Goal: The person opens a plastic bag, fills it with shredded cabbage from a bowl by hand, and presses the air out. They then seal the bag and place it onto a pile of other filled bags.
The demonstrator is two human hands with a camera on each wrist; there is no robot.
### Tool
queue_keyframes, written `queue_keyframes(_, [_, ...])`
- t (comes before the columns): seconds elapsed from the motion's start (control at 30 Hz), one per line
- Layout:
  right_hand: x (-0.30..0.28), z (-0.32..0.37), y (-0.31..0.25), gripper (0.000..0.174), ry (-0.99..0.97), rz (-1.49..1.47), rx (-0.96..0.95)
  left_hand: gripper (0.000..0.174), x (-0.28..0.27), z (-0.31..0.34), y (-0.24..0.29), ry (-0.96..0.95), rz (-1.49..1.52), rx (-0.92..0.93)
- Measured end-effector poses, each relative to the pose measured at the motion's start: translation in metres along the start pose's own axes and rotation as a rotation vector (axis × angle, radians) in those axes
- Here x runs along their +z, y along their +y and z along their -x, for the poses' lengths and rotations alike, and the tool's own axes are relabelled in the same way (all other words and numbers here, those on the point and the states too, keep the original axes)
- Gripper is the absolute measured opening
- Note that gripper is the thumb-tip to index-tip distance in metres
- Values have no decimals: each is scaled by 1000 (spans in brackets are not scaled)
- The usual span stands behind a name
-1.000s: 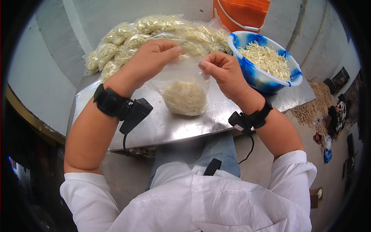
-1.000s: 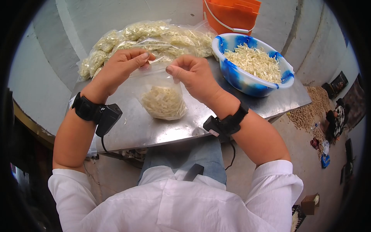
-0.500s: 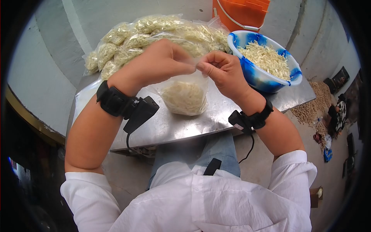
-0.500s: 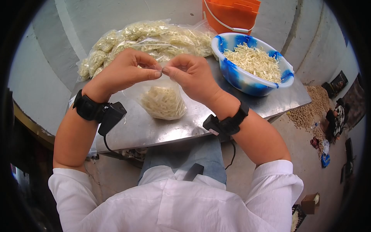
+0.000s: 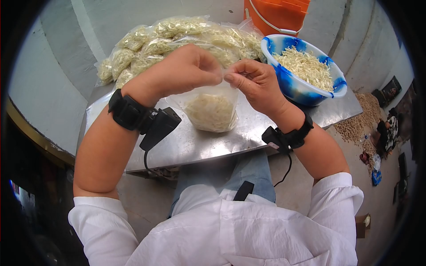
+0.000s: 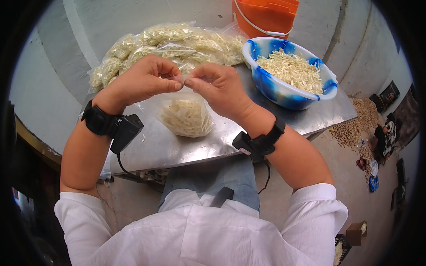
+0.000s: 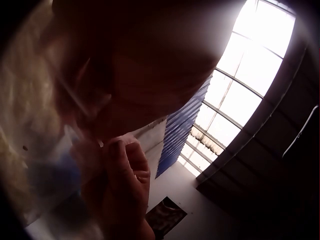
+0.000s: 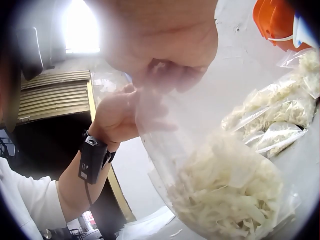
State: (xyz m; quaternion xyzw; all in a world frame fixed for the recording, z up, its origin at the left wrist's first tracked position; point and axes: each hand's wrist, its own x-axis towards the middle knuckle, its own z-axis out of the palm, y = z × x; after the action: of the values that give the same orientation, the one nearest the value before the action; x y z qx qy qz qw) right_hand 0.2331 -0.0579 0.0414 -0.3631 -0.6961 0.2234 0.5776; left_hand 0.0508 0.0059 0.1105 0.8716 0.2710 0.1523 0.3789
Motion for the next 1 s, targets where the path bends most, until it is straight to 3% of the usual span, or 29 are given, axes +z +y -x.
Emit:
queue_keyframes(0.07, [0, 0, 1, 11, 9, -5, -1, 13, -1, 2, 1, 0, 5, 10])
queue_keyframes(0.13, [-2, 0, 6, 12, 54, -98, 42, 11, -5, 6, 0, 26, -180, 73])
queue_keyframes(0.43, [-3, 1, 10, 12, 57, -103, 43, 10, -5, 7, -9, 10, 17, -24])
queue_keyframes(1.0, [2, 3, 3, 9, 51, -48, 15, 18, -1, 3, -9, 44, 6, 3])
